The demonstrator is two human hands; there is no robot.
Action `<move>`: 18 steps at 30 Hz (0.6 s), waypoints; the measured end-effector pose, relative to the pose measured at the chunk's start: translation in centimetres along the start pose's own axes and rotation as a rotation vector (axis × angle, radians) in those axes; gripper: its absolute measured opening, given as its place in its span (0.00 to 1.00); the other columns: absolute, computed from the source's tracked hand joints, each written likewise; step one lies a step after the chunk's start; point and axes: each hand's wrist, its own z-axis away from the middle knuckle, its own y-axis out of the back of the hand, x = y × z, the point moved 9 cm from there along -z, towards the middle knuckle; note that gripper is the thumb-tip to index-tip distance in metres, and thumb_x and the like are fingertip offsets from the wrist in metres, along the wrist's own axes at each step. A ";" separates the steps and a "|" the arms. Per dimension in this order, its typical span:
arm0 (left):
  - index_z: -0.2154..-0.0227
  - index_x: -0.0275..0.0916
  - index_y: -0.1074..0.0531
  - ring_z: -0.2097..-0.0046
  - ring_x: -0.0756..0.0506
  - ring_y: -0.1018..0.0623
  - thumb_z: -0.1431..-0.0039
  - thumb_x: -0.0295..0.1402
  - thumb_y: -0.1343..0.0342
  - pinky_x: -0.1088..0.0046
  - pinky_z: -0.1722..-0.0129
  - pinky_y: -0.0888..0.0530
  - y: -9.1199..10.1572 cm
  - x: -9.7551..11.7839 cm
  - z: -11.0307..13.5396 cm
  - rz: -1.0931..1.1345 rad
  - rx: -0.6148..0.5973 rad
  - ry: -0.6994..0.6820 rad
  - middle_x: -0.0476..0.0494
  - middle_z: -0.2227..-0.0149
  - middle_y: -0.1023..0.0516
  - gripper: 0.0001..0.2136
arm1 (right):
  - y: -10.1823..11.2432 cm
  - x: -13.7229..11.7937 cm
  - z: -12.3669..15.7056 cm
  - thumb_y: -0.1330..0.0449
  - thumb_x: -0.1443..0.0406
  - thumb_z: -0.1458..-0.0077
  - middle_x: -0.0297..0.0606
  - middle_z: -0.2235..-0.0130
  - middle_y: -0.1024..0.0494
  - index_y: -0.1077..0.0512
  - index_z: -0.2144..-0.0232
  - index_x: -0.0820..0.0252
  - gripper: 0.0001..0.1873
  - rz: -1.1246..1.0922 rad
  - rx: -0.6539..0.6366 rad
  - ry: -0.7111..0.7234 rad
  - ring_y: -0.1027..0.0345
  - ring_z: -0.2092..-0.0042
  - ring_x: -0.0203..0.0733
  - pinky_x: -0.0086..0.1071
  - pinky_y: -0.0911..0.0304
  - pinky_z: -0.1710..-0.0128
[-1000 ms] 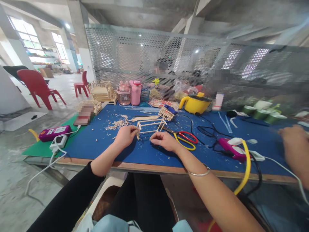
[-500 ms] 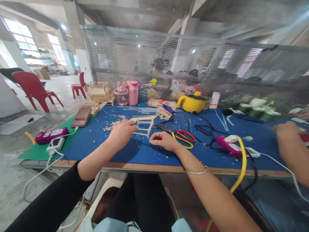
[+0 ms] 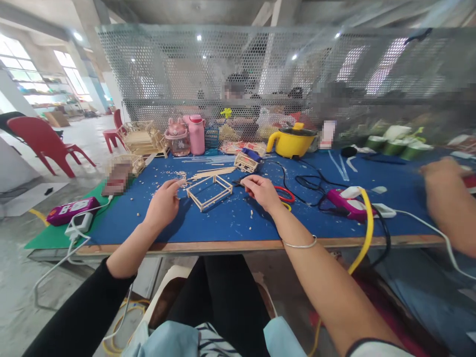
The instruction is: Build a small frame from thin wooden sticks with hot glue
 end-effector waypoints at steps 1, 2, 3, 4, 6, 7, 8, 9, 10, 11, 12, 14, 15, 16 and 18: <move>0.48 0.38 0.32 0.50 0.43 0.27 0.48 0.21 0.56 0.68 0.50 0.30 0.4 -0.2 0.6 0.029 0.032 0.061 0.40 0.49 0.28 0.24 | 0.2 0.2 -0.2 0.43 0.60 0.51 0.31 0.77 0.30 0.27 0.72 0.60 0.10 0.078 0.033 0.028 0.40 0.76 0.33 0.28 0.43 0.74; 0.49 0.37 0.31 0.53 0.43 0.25 0.47 0.22 0.56 0.67 0.51 0.29 0.5 -0.4 1.2 0.057 0.043 0.118 0.40 0.52 0.26 0.22 | 0.2 0.4 -0.4 0.43 0.62 0.51 0.32 0.76 0.28 0.27 0.70 0.60 0.09 0.155 0.046 0.054 0.38 0.74 0.34 0.29 0.41 0.72; 0.50 0.37 0.31 0.56 0.43 0.24 0.47 0.24 0.55 0.67 0.53 0.28 0.4 -0.5 1.8 0.085 0.027 0.168 0.40 0.54 0.25 0.20 | 0.1 0.7 -0.5 0.44 0.65 0.52 0.33 0.74 0.27 0.27 0.68 0.60 0.09 0.222 0.046 0.070 0.36 0.73 0.35 0.30 0.40 0.70; 0.51 0.37 0.31 0.58 0.43 0.23 0.46 0.25 0.54 0.66 0.54 0.28 0.0 -0.5 2.3 0.113 -0.001 0.205 0.40 0.56 0.24 0.19 | 0.0 1.1 -0.7 0.44 0.68 0.53 0.34 0.73 0.26 0.27 0.66 0.61 0.10 0.273 0.039 0.077 0.35 0.72 0.36 0.30 0.39 0.68; 0.51 0.38 0.31 0.61 0.44 0.23 0.45 0.28 0.52 0.66 0.56 0.28 -0.9 -0.1 3.0 0.162 -0.068 0.250 0.42 0.59 0.22 0.18 | -0.3 1.9 -0.8 0.44 0.71 0.54 0.35 0.73 0.25 0.27 0.64 0.61 0.12 0.320 0.022 0.068 0.35 0.71 0.36 0.31 0.39 0.66; 0.51 0.39 0.31 0.61 0.44 0.23 0.45 0.29 0.51 0.66 0.56 0.28 -1.3 0.2 3.3 0.184 -0.098 0.260 0.43 0.60 0.22 0.18 | -0.4 2.2 -0.9 0.44 0.71 0.54 0.35 0.72 0.25 0.27 0.64 0.62 0.13 0.323 0.014 0.060 0.35 0.71 0.36 0.32 0.38 0.66; 0.51 0.40 0.31 0.61 0.44 0.23 0.44 0.30 0.51 0.66 0.57 0.28 -1.6 0.5 3.5 0.203 -0.121 0.265 0.45 0.60 0.21 0.17 | -0.5 2.5 -0.9 0.44 0.71 0.54 0.36 0.72 0.25 0.27 0.63 0.62 0.14 0.317 0.005 0.054 0.35 0.72 0.36 0.31 0.38 0.67; 0.51 0.41 0.31 0.61 0.44 0.22 0.44 0.31 0.51 0.66 0.57 0.28 -1.9 0.8 3.6 0.219 -0.139 0.269 0.45 0.61 0.21 0.17 | -0.8 2.8 -1.0 0.44 0.71 0.54 0.36 0.70 0.24 0.27 0.61 0.61 0.15 0.311 -0.010 0.051 0.35 0.72 0.35 0.31 0.38 0.67; 0.52 0.42 0.32 0.60 0.44 0.22 0.44 0.31 0.50 0.66 0.57 0.28 -2.1 1.1 3.7 0.231 -0.150 0.275 0.46 0.62 0.21 0.16 | -1.1 2.9 -1.1 0.44 0.72 0.54 0.36 0.68 0.23 0.28 0.59 0.61 0.17 0.301 -0.030 0.049 0.34 0.72 0.34 0.30 0.37 0.67; 0.52 0.42 0.32 0.59 0.44 0.23 0.45 0.32 0.49 0.66 0.56 0.28 -2.3 1.4 3.8 0.239 -0.154 0.281 0.46 0.62 0.21 0.16 | -1.5 3.1 -1.2 0.44 0.72 0.54 0.36 0.67 0.22 0.29 0.57 0.60 0.18 0.289 -0.054 0.047 0.34 0.71 0.34 0.30 0.37 0.67; 0.53 0.42 0.33 0.58 0.43 0.23 0.46 0.33 0.47 0.65 0.56 0.29 -2.3 1.6 3.9 0.241 -0.153 0.284 0.46 0.62 0.21 0.16 | -1.9 3.2 -1.4 0.43 0.72 0.53 0.36 0.65 0.22 0.29 0.56 0.60 0.19 0.277 -0.082 0.044 0.33 0.71 0.33 0.29 0.37 0.67; 0.57 0.41 0.32 0.57 0.42 0.24 0.48 0.34 0.44 0.64 0.55 0.29 -2.4 2.1 3.9 0.236 -0.153 0.281 0.45 0.61 0.21 0.14 | -2.8 3.2 -2.0 0.42 0.70 0.53 0.36 0.67 0.22 0.29 0.57 0.60 0.18 0.259 -0.145 0.032 0.32 0.72 0.33 0.27 0.37 0.69; 0.59 0.41 0.32 0.56 0.42 0.24 0.49 0.34 0.43 0.63 0.55 0.29 -2.5 2.4 3.8 0.236 -0.157 0.276 0.45 0.61 0.21 0.13 | -3.3 3.1 -2.3 0.41 0.69 0.53 0.36 0.69 0.22 0.27 0.59 0.61 0.15 0.252 -0.177 0.024 0.33 0.73 0.33 0.27 0.37 0.71; 0.61 0.41 0.32 0.56 0.41 0.24 0.49 0.34 0.42 0.62 0.55 0.30 -2.6 2.5 3.7 0.246 -0.162 0.271 0.44 0.61 0.21 0.11 | -3.7 3.0 -2.5 0.40 0.68 0.53 0.35 0.71 0.22 0.26 0.62 0.61 0.12 0.247 -0.207 0.015 0.33 0.74 0.33 0.27 0.38 0.72; 0.65 0.41 0.33 0.58 0.42 0.23 0.50 0.32 0.43 0.62 0.56 0.29 -2.9 2.4 3.3 0.301 -0.170 0.279 0.45 0.63 0.21 0.09 | -4.3 2.5 -2.9 0.39 0.66 0.53 0.35 0.74 0.23 0.26 0.67 0.62 0.08 0.236 -0.248 0.002 0.35 0.77 0.32 0.27 0.39 0.75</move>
